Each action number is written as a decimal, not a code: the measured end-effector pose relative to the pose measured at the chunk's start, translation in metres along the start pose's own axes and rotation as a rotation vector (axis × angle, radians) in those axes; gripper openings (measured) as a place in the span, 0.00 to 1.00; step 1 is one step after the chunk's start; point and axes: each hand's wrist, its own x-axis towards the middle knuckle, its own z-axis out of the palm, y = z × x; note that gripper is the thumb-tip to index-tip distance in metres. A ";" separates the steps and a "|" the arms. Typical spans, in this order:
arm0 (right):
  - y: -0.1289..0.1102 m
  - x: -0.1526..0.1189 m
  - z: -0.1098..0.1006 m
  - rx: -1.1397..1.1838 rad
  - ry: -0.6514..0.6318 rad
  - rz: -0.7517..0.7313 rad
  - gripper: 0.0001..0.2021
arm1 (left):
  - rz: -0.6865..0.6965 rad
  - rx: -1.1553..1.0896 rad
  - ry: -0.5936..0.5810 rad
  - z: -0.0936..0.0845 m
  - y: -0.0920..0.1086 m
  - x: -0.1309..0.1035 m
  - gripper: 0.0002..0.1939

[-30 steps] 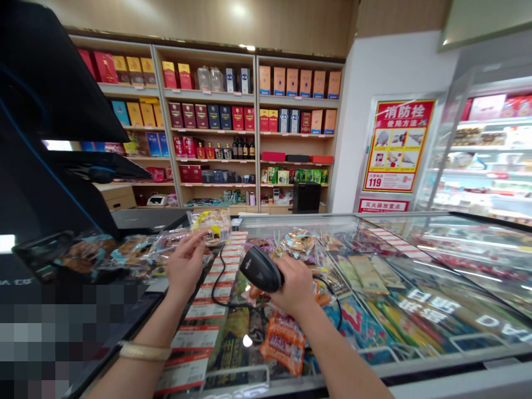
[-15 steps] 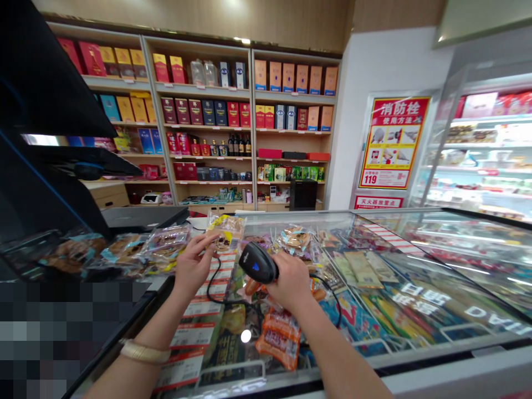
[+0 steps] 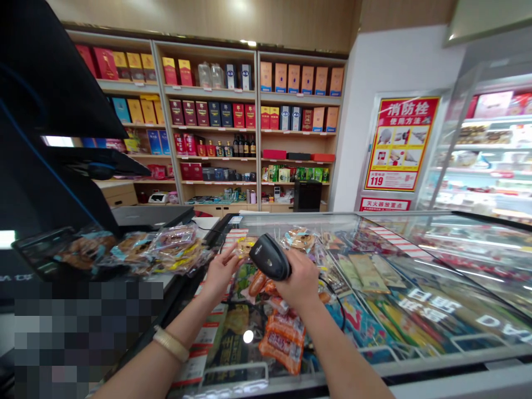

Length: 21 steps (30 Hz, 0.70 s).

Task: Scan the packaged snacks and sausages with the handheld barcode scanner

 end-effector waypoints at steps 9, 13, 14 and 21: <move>-0.002 -0.002 0.002 0.004 -0.053 -0.017 0.05 | 0.127 0.232 -0.112 -0.001 -0.008 0.002 0.22; -0.002 -0.002 0.002 0.014 -0.060 -0.017 0.05 | 0.105 0.171 -0.154 0.001 -0.002 0.000 0.22; -0.002 -0.002 0.002 0.013 -0.060 -0.017 0.05 | 0.113 0.180 -0.120 0.000 0.000 0.000 0.21; -0.001 -0.004 0.004 0.015 -0.060 -0.039 0.04 | 0.502 0.414 0.484 -0.041 0.044 0.015 0.17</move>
